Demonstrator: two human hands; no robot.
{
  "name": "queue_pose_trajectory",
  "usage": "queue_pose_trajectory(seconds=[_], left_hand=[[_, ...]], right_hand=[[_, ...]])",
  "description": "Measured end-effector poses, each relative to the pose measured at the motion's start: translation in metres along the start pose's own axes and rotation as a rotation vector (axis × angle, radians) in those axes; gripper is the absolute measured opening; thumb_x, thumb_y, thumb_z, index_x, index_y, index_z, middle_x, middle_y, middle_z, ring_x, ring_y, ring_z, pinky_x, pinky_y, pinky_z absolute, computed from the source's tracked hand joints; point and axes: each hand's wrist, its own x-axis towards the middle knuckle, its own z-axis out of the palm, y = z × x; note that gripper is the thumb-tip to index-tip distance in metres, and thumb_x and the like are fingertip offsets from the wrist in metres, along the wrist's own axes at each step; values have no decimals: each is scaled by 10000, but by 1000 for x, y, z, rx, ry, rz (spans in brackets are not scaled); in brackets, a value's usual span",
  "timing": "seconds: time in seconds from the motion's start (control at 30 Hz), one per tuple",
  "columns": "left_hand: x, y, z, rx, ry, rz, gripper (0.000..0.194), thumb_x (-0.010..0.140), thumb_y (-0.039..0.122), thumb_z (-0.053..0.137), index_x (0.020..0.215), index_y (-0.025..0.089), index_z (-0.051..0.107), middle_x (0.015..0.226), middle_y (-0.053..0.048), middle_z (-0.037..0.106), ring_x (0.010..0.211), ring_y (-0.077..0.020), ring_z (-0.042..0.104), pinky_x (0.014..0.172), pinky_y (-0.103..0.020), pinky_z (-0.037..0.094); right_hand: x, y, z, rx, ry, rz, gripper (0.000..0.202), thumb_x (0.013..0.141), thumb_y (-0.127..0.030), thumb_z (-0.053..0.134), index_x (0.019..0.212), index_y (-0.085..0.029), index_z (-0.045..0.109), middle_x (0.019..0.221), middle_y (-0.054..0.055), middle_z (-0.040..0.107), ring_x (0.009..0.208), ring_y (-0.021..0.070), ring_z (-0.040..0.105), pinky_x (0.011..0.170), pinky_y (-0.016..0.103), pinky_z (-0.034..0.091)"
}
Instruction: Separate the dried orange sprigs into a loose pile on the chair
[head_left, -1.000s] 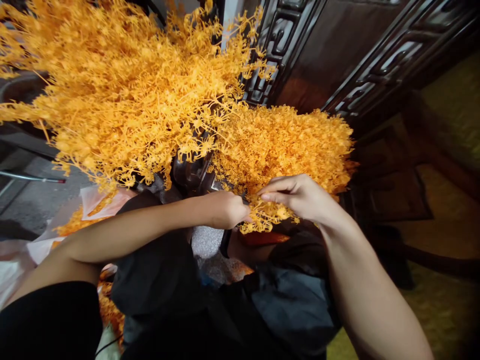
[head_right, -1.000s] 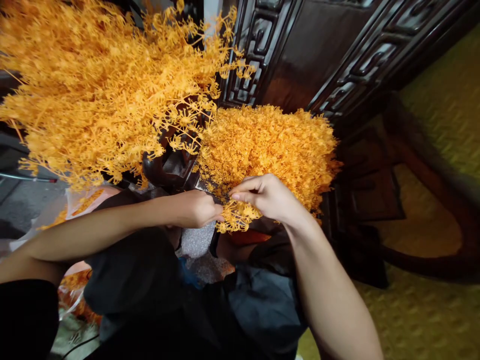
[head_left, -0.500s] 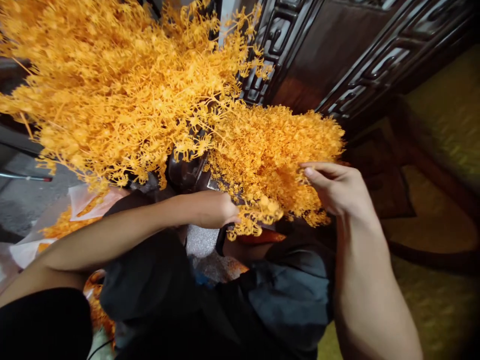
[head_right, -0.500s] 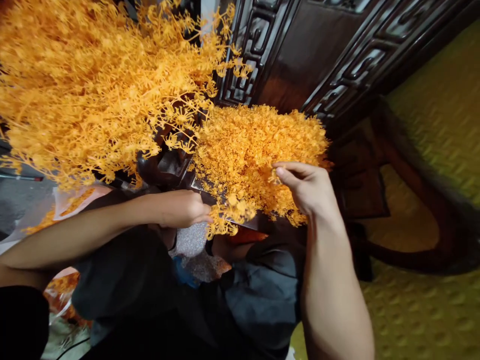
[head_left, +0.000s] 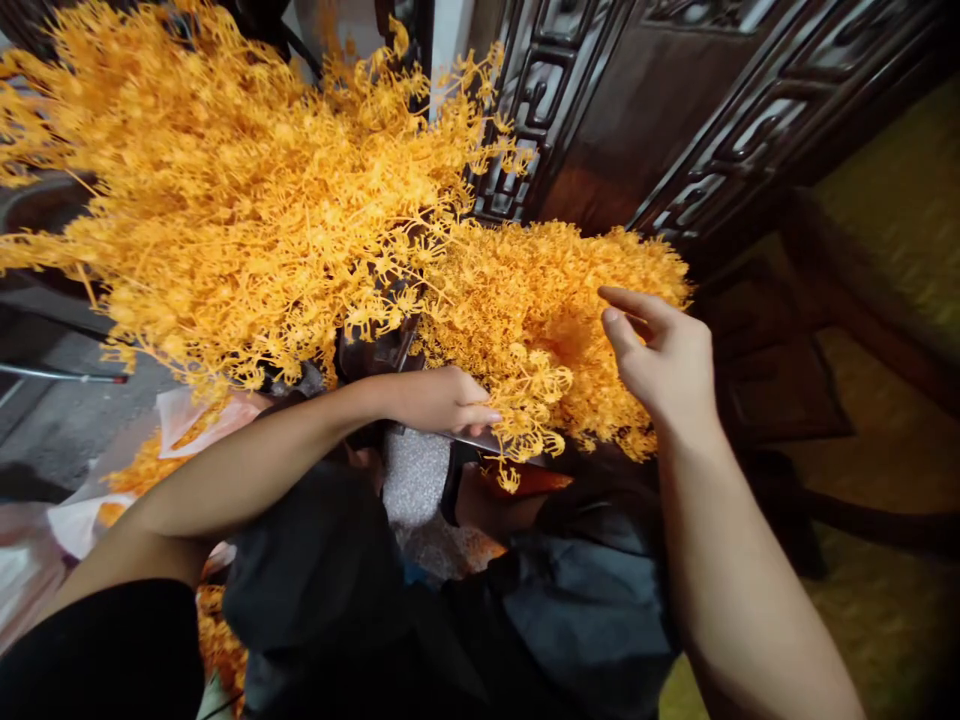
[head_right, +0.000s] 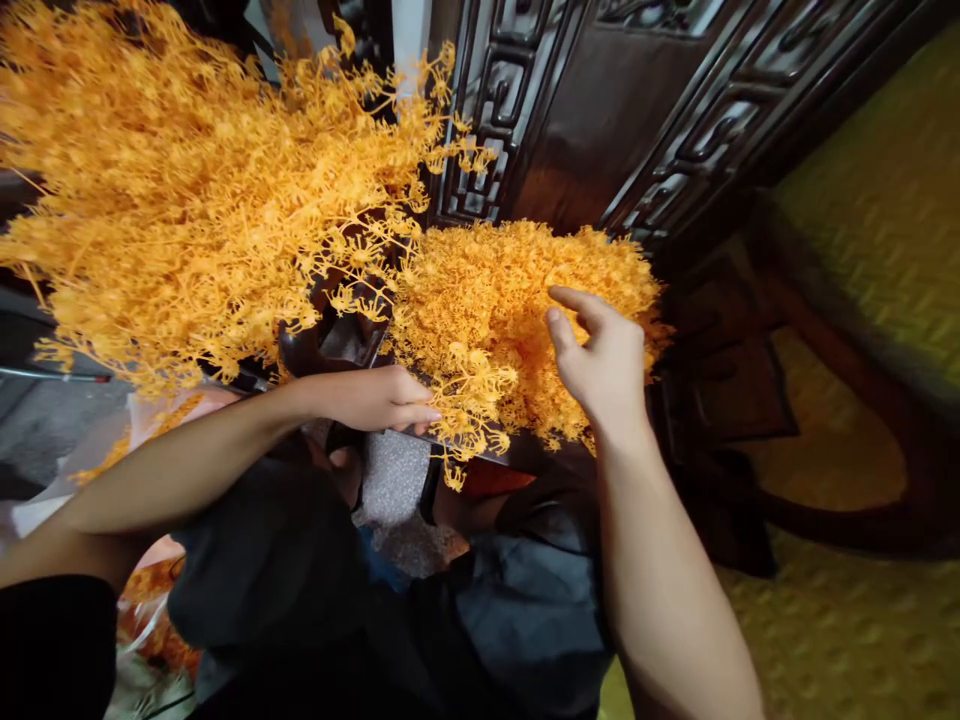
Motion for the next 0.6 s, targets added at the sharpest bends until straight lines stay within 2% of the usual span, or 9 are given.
queue_pose_trajectory(seconds=[0.07,0.13,0.2,0.27,0.33,0.4,0.5,0.6], left_hand=[[2,-2,0,-15,-25,-12,406,1003,369,438,808,129,701,678,-22,643,623,-91,555,637,-232,400],[4,-4,2,-15,-42,8,409,1000,375,435,804,132,698,692,-25,649,642,-97,560,656,-238,404],[6,-6,4,-4,-50,24,409,998,382,434,804,137,698,717,-31,660,660,-103,565,670,-246,407],[7,-7,6,4,-58,24,402,997,385,436,811,142,697,723,-29,657,661,-106,562,670,-249,406],[7,-6,6,-19,-41,13,395,998,380,435,798,144,680,683,-19,627,631,-101,544,649,-246,402],[8,-3,5,-84,25,0,390,1001,385,434,780,146,649,644,-9,593,594,-94,520,614,-238,392],[7,3,2,-184,142,-44,401,1000,409,438,750,149,612,612,0,556,547,-84,475,555,-231,358],[1,3,3,-246,57,-46,394,992,402,454,726,150,596,578,15,511,516,-76,430,528,-225,334]], right_hand=[[-9,-21,1,65,-125,-96,455,970,-479,559,1345,-239,652,1206,95,736,1069,258,703,928,428,566],[-16,-38,4,73,-325,-163,461,978,-482,553,1354,-232,650,1173,89,751,1014,242,720,893,403,576],[-20,-47,8,71,-472,-206,399,960,-465,594,1255,-228,720,1160,85,758,997,239,724,892,387,572],[-20,-46,12,142,-534,-192,317,919,-459,655,1096,-230,785,1084,75,776,937,232,730,843,367,577],[-16,-38,13,247,-483,-91,267,853,-470,731,941,-229,804,925,62,783,812,218,725,747,348,580],[-7,-26,8,320,-331,36,273,782,-489,796,852,-225,794,799,54,763,731,217,709,673,345,574],[14,-10,-9,390,-192,137,351,725,-526,836,899,-226,781,742,53,741,724,232,707,625,347,574],[32,0,-26,462,-179,170,414,721,-569,828,945,-228,756,726,51,729,728,231,712,608,341,582]])
